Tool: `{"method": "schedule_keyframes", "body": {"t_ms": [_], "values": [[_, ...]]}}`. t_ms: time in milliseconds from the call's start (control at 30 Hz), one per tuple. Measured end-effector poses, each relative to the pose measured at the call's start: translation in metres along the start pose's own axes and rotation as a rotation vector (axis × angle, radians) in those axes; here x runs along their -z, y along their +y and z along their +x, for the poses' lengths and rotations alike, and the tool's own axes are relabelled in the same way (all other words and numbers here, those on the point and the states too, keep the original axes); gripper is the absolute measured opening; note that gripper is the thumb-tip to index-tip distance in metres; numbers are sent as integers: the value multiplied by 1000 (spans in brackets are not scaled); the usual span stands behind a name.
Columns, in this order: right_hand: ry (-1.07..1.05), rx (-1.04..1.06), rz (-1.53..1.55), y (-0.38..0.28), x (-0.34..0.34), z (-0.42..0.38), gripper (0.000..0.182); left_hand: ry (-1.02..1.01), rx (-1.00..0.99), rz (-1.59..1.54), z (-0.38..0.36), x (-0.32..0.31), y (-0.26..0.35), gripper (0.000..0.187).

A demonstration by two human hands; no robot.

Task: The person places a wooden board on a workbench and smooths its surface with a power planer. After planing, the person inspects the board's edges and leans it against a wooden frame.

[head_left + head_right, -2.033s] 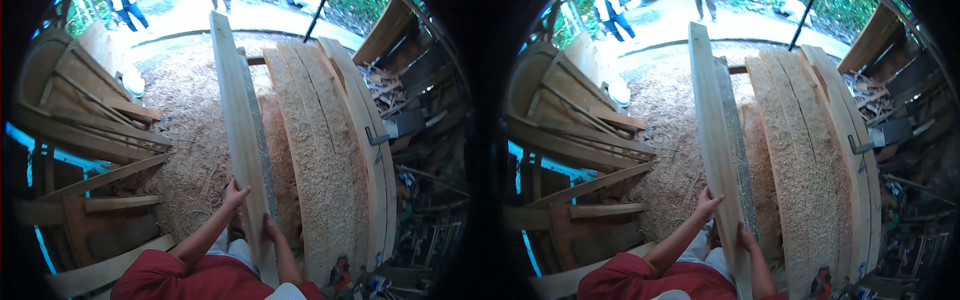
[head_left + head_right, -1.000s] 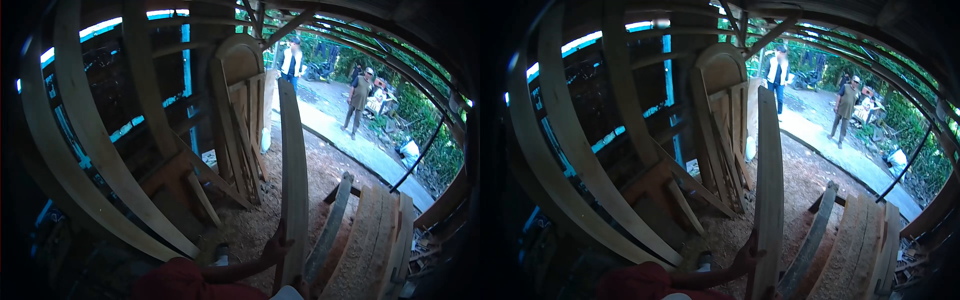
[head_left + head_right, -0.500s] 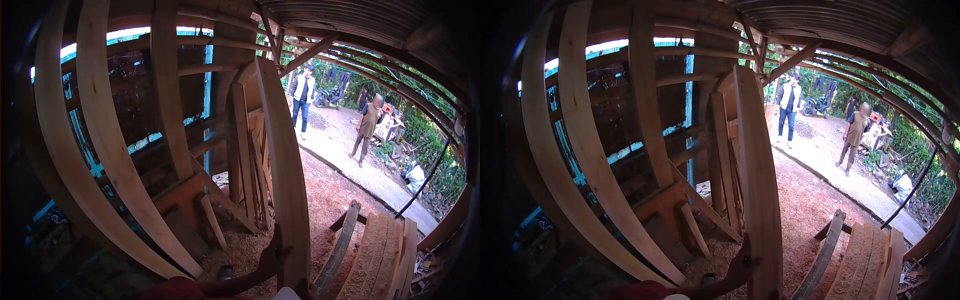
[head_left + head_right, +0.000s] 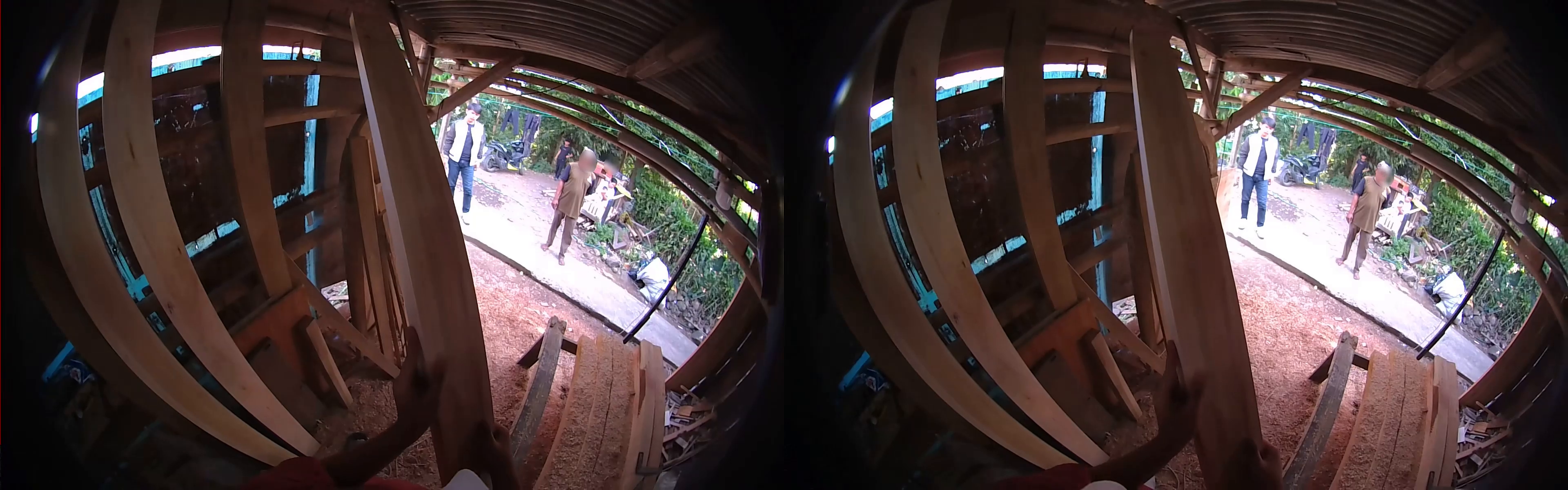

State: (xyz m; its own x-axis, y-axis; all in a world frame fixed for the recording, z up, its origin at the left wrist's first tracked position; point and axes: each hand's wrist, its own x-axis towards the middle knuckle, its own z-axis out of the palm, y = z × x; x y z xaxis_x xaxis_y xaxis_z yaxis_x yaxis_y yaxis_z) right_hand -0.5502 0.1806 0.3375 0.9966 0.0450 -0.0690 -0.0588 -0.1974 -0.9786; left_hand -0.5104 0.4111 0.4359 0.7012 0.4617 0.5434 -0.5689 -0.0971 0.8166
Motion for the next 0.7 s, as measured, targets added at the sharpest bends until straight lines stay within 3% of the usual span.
{"method": "schedule_keyframes", "body": {"t_ms": [67, 133, 433, 567, 667, 700], "values": [[17, 10, -18, -12, -2, 5, 62, 44, -52, -47, 8, -1, 5, 77], [33, 31, -27, -23, -7, 10, 63, -3, 17, -195, 15, 1, 16, 76], [-146, 81, 65, -54, -25, 27, 61, 23, -53, -204, 34, 17, 61, 75], [-167, 75, 116, -76, -45, 31, 57, 43, -111, -212, 40, 24, 53, 73], [-183, 107, 123, -79, -49, 50, 55, 100, -4, -256, 54, 26, 50, 73], [-196, 106, 98, -81, -51, 57, 54, 127, -89, -191, 62, 26, 44, 72]]}}
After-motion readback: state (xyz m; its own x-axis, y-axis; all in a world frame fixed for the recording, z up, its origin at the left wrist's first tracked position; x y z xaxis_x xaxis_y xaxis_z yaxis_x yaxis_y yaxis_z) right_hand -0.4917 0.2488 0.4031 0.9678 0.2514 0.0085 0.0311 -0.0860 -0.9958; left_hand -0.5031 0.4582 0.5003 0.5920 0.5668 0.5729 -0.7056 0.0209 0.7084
